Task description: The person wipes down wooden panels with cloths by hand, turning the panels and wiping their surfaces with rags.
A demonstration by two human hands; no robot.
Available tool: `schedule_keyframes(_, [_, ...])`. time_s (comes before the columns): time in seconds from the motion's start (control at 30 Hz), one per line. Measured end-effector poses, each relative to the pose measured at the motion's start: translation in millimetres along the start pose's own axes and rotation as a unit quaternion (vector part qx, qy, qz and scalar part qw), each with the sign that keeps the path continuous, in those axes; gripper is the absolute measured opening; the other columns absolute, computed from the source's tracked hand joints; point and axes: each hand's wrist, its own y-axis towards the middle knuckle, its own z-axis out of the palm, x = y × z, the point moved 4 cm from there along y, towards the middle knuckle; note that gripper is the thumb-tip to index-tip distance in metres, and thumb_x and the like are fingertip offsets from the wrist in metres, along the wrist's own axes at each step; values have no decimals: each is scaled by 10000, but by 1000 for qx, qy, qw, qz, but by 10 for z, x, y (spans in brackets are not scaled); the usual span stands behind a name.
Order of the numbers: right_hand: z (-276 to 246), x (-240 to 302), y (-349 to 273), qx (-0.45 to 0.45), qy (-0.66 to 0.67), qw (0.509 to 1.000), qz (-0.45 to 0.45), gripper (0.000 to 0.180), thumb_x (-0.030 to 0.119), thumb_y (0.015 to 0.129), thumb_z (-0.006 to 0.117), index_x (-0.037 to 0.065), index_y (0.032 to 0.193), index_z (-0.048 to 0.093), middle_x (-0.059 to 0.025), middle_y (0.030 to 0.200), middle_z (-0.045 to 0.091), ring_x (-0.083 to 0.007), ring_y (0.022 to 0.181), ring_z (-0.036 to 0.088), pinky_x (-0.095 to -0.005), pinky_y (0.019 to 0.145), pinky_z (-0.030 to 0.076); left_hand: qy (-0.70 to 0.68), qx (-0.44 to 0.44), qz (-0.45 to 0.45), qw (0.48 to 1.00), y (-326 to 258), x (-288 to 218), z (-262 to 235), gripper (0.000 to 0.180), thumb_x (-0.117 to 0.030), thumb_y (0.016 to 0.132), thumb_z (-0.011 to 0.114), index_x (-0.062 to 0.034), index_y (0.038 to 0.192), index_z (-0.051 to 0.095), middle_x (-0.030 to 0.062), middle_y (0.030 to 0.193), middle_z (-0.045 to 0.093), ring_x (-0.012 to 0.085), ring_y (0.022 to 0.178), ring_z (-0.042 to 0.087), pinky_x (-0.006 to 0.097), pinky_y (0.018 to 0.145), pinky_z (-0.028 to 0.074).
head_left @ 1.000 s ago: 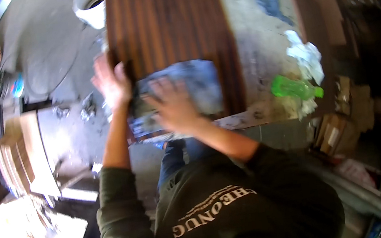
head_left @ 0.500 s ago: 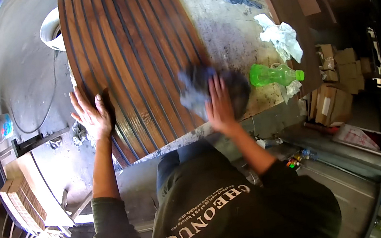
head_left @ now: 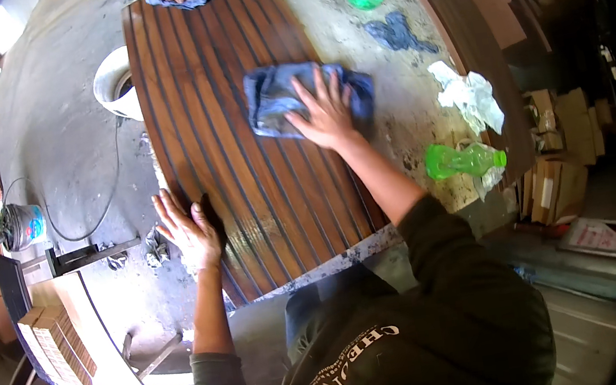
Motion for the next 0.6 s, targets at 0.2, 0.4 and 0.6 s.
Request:
schedule_keyframes(0.2, [1, 1566, -846, 167, 127, 943, -256, 558, 425, 753, 597, 189, 1257, 551, -149, 1485, 257, -383, 1391, 144, -642, 1069, 105, -24, 4, -15, 1000, -63, 50, -72, 624, -384, 955, 368, -36, 1446, 201, 202, 1498, 187, 349, 1393, 172, 576, 1089, 49])
schedule_keyframes(0.4, [356, 1046, 762, 86, -14, 990, -109, 809, 645, 859, 376, 129, 1457, 206, -141, 1516, 177, -337, 1399, 138, -573, 1107, 82, 2, 15, -8, 1000, -50, -19, -26, 654, -434, 948, 339, -6, 1431, 231, 225, 1489, 191, 368, 1395, 149, 579, 1085, 20])
schedule_keyframes(0.6, [228, 1270, 22, 163, 31, 972, -167, 713, 478, 877, 471, 131, 1452, 231, -140, 1512, 185, -320, 1411, 104, -541, 1120, 72, 12, 31, -25, 999, -50, 62, -36, 652, -418, 943, 359, -10, 1433, 224, 241, 1480, 205, 394, 1386, 164, 570, 1090, 27])
